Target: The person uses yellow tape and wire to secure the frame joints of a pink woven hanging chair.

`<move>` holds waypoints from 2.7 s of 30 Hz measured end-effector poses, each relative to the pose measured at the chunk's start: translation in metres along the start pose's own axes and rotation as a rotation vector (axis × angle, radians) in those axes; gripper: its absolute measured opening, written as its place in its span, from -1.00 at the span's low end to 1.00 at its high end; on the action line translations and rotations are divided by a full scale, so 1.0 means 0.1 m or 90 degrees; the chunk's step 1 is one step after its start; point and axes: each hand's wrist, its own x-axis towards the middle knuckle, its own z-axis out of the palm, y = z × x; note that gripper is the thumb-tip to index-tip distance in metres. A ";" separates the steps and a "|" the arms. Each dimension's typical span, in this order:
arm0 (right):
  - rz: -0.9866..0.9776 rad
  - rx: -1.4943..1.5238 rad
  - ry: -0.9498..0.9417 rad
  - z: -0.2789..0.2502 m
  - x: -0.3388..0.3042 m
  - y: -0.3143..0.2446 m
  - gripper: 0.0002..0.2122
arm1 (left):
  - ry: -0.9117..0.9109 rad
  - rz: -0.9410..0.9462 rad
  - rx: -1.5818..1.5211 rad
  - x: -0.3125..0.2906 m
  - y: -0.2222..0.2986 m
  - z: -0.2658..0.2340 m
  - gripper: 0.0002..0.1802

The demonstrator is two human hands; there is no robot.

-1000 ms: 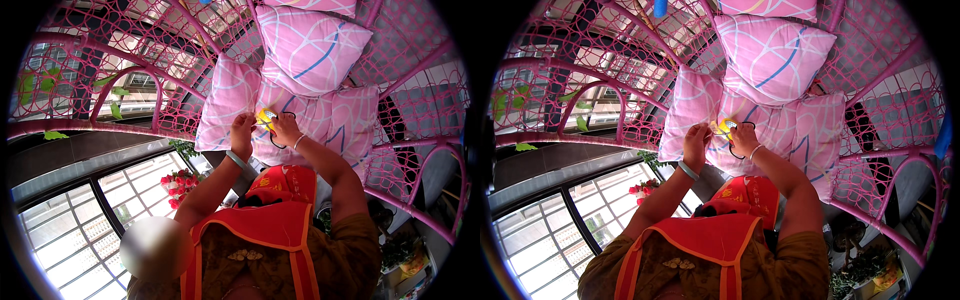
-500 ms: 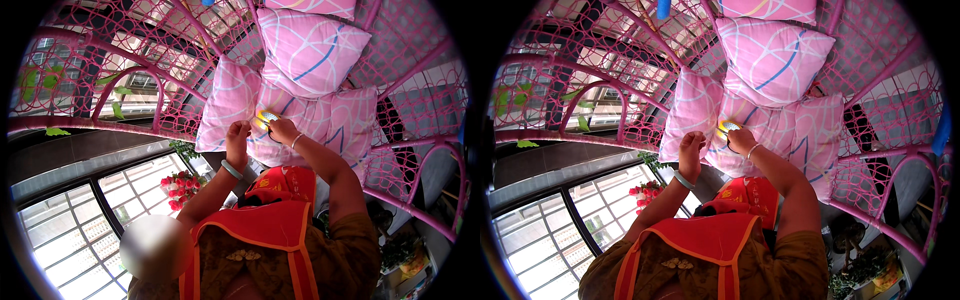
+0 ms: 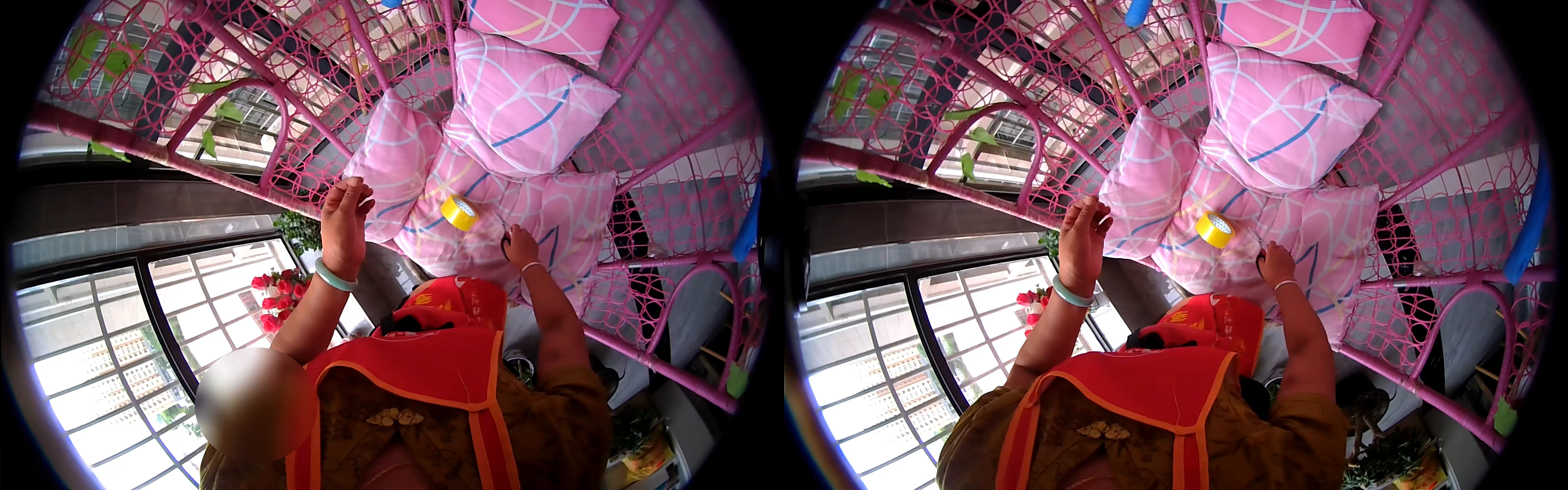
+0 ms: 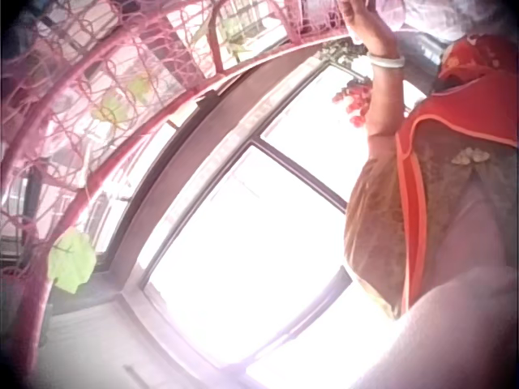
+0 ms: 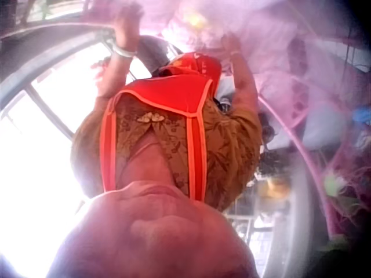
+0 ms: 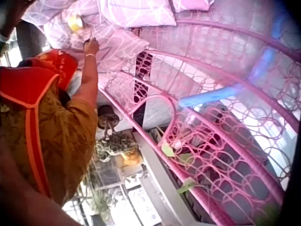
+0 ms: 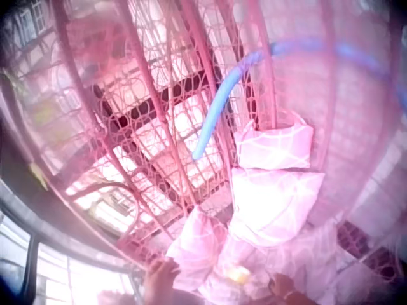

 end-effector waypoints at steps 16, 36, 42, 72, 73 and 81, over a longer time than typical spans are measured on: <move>0.072 -0.048 -0.062 0.04 0.09 0.25 -0.78 | 0.048 -0.036 -0.004 -0.22 -0.10 -0.45 -0.95; 0.073 0.377 -0.050 0.47 1.13 0.19 -0.63 | 0.112 -0.055 0.006 -0.42 -0.15 -0.41 -0.82; -0.042 0.192 -0.068 -0.22 0.78 -0.68 -0.61 | 0.116 -0.025 0.016 -0.48 -0.09 -0.39 -0.68; -0.910 0.072 -0.095 -2.18 -1.60 -4.80 -0.59 | 0.321 0.652 0.466 -1.63 1.31 -1.62 0.26; -0.912 0.087 -0.115 -2.16 -1.62 -4.84 -0.59 | 0.297 0.643 0.424 -1.64 1.30 -1.67 0.28; -0.920 0.334 -0.241 -2.23 -1.53 -5.15 -0.64 | 0.301 0.653 0.102 -1.77 1.55 -1.91 0.28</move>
